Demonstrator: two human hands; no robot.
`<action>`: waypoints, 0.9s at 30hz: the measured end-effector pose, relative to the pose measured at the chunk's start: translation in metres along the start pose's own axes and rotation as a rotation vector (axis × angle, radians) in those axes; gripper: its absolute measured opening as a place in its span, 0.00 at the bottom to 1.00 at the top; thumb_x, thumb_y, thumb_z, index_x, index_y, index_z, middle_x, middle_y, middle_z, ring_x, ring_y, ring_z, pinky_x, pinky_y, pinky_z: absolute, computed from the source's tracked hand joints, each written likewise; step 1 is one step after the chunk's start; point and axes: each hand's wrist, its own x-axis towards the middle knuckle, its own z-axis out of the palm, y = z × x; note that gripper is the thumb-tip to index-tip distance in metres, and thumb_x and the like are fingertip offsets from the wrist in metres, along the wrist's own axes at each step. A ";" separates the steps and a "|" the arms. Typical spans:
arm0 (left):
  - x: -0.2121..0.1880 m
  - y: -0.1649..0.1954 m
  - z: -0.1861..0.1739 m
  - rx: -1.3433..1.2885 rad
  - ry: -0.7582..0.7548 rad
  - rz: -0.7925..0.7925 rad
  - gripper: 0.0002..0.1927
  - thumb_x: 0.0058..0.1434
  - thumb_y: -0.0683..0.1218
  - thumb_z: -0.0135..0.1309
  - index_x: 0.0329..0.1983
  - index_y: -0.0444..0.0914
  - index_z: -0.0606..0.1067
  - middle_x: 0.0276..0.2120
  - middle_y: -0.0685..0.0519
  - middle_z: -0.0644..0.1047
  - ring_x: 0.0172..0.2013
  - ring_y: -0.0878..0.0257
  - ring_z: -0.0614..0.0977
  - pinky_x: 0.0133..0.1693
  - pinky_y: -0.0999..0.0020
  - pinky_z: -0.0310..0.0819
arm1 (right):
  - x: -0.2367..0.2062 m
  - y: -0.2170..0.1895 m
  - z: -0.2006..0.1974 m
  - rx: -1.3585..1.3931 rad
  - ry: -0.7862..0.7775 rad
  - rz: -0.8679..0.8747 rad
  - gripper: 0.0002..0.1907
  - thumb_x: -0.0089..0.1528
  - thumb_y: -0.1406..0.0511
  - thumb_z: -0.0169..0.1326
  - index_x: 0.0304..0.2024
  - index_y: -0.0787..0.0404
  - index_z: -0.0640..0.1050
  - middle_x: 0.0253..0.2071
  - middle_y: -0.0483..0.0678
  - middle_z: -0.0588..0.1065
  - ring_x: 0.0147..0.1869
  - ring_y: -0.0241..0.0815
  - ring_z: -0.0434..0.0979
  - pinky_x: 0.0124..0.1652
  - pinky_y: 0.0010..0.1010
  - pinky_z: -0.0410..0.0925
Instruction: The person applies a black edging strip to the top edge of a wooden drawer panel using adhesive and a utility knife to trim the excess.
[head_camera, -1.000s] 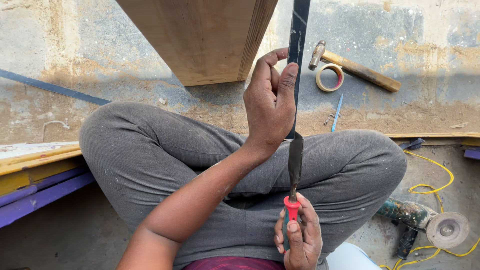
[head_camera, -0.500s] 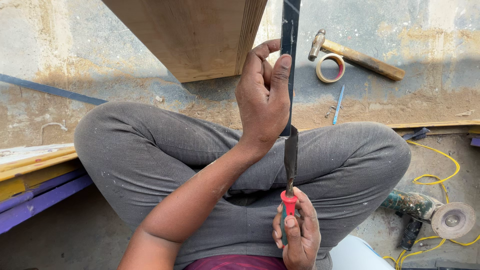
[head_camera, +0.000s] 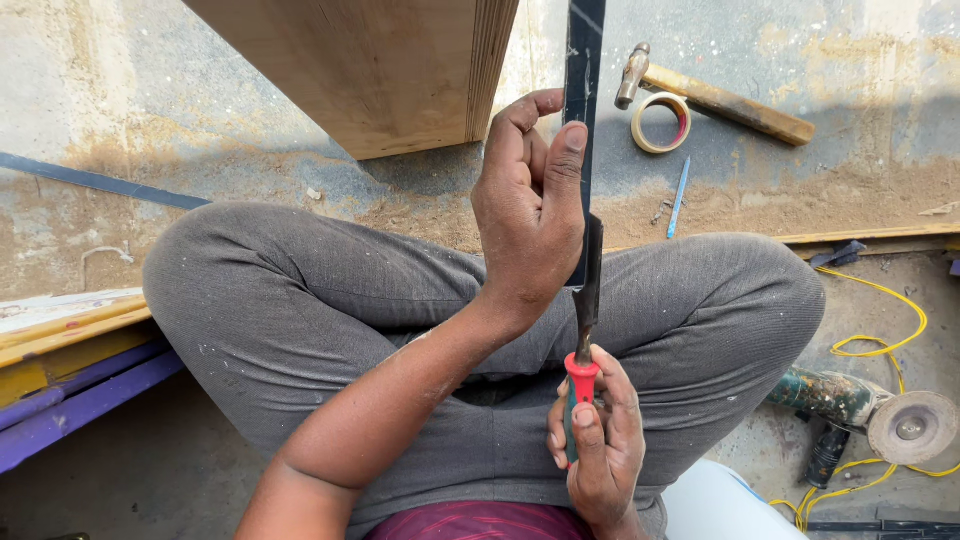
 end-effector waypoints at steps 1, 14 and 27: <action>0.001 0.003 0.000 0.009 0.000 -0.025 0.18 0.77 0.50 0.51 0.62 0.35 0.71 0.22 0.63 0.61 0.23 0.76 0.62 0.26 0.77 0.56 | 0.000 -0.001 0.001 -0.004 0.006 -0.002 0.29 0.71 0.63 0.42 0.72 0.70 0.57 0.47 0.55 0.70 0.27 0.29 0.71 0.18 0.17 0.64; -0.008 0.013 0.001 0.049 -0.055 -0.032 0.16 0.77 0.50 0.51 0.61 0.34 0.72 0.22 0.63 0.61 0.24 0.75 0.63 0.29 0.77 0.60 | 0.018 -0.006 0.001 0.051 0.015 -0.022 0.30 0.72 0.63 0.43 0.73 0.70 0.57 0.46 0.55 0.70 0.29 0.30 0.70 0.21 0.17 0.64; 0.000 -0.005 -0.006 0.015 -0.054 -0.056 0.21 0.76 0.53 0.50 0.62 0.34 0.70 0.24 0.64 0.65 0.26 0.76 0.65 0.29 0.77 0.58 | 0.003 0.000 -0.008 0.112 0.059 -0.007 0.30 0.71 0.64 0.44 0.73 0.70 0.56 0.46 0.56 0.70 0.29 0.31 0.71 0.19 0.18 0.65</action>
